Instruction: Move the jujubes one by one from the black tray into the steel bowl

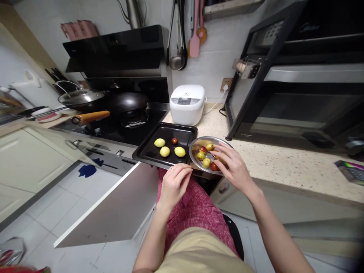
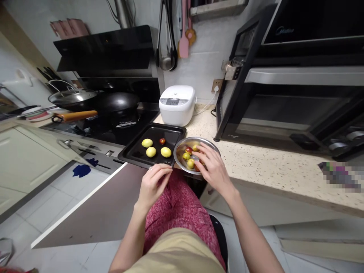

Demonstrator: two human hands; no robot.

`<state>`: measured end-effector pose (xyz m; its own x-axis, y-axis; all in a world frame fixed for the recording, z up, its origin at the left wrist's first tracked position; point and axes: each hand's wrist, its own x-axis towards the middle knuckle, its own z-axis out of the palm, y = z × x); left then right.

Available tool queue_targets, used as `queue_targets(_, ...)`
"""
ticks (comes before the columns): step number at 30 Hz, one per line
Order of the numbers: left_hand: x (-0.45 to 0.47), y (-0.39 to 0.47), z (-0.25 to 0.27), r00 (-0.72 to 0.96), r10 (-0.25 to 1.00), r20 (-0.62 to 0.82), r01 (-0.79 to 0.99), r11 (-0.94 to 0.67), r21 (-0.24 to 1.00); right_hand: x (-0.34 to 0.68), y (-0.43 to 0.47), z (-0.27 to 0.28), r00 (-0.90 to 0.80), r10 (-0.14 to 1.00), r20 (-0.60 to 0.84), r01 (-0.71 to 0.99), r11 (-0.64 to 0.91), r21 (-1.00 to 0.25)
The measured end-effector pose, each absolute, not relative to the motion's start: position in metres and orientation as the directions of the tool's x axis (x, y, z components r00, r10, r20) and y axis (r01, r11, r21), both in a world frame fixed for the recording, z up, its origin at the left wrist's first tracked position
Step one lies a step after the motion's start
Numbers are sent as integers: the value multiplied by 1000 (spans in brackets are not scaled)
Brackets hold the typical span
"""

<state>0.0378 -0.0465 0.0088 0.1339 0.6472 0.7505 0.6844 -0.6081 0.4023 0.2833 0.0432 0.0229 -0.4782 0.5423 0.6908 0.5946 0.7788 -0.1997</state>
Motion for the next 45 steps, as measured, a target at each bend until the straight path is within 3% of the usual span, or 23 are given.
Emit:
queue_targets(7, 19, -56, 16, 193, 629, 753, 709, -620, 336, 208, 94, 56, -749, 475, 462, 464, 874, -148)
queue_targets(12, 14, -62, 24, 233, 612, 756, 707, -640, 301, 149, 145, 60, -841, 506, 191, 504, 862, -63)
queue_targets(20, 10, -65, 28, 243, 583, 776, 696, -661, 279, 104, 184, 42, -860, 506, 69, 507, 862, -6)
queue_targets(26, 11, -61, 25, 259, 587, 767, 689, -669, 279, 105, 185, 44, -863, 494, 109, 493, 869, -35)
queue_targets(33, 21, -53, 13, 259, 605, 753, 636, -694, 338, 174, 147, 71, -815, 494, 303, 478, 869, -133)
queue_targets(36, 30, -47, 5, 284, 617, 734, 623, -700, 348, 220, 119, 69, -746, 520, 416, 465, 854, -235)
queue_targets(45, 58, -36, -13, 427, 666, 611, 629, -705, 329, 293, 87, 22, -667, 641, 379, 576, 767, -284)
